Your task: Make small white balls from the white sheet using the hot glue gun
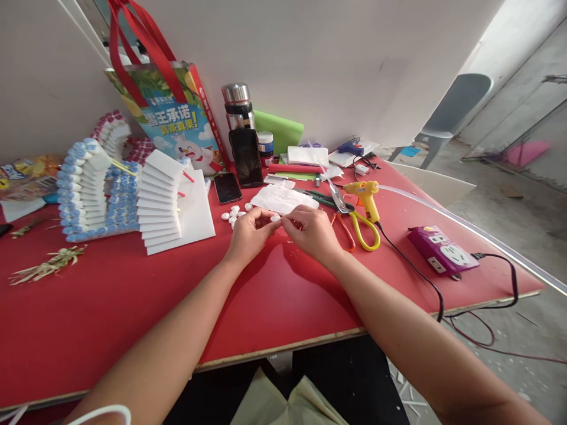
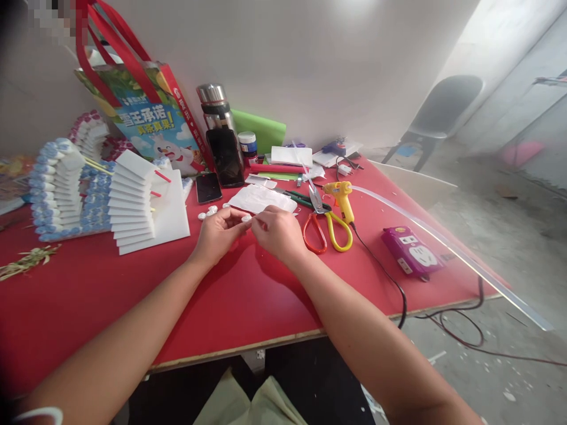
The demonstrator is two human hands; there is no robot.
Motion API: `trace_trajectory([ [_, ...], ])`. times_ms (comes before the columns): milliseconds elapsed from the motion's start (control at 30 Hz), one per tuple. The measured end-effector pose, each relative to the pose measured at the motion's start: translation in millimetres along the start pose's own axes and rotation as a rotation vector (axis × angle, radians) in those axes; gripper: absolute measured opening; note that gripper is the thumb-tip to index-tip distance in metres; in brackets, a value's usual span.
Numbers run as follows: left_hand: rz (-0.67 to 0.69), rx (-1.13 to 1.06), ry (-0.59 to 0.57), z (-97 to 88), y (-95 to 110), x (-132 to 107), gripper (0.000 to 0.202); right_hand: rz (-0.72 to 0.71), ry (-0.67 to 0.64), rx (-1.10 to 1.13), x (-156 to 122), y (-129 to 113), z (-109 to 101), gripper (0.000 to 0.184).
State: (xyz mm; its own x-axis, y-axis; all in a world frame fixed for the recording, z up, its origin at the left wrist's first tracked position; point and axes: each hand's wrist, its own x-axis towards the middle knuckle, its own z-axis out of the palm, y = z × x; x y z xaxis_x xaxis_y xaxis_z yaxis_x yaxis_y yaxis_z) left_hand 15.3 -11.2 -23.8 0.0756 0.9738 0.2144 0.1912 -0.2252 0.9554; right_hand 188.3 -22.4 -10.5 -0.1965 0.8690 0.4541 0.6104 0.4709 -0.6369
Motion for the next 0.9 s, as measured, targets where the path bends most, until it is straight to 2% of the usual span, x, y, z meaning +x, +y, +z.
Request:
trace_trajectory([
  [100, -0.049, -0.165, -0.003, 2.0, 5.1, 0.2, 0.037, 0.121, 0.045, 0.23, 4.7, 4.5, -2.1, 0.021],
  [200, -0.07, -0.254, 0.002, 2.3, 6.0, 0.1, 0.037, 0.287, 0.018, 0.423, 7.6, 5.6, -3.7, 0.02],
  [267, -0.087, -0.305, -0.004, 1.5, 4.2, 0.5, 0.036, 0.342, 0.011, 0.546, 8.7, 5.4, -4.5, 0.022],
  [433, -0.132, -0.419, -0.016, -1.1, 2.7, 1.9, 0.033, 0.345, 0.02, 0.773, 9.2, 6.0, -6.1, 0.026],
  [600, -0.145, -0.446, -0.053, -1.0, 5.4, 1.8, 0.031, 0.335, 0.043, 0.87, 9.5, 4.8, -5.4, 0.04],
  [733, -0.122, -0.412, -0.054, -0.2, 3.9, 0.8, 0.03, 0.387, -0.025, 0.983, 10.5, 2.3, -3.8, 0.034],
  [900, -0.103, -0.377, -0.096, 1.3, 9.3, -1.8, 0.027, 0.537, -0.143, 1.128, 9.5, 1.0, -2.2, 0.044],
])
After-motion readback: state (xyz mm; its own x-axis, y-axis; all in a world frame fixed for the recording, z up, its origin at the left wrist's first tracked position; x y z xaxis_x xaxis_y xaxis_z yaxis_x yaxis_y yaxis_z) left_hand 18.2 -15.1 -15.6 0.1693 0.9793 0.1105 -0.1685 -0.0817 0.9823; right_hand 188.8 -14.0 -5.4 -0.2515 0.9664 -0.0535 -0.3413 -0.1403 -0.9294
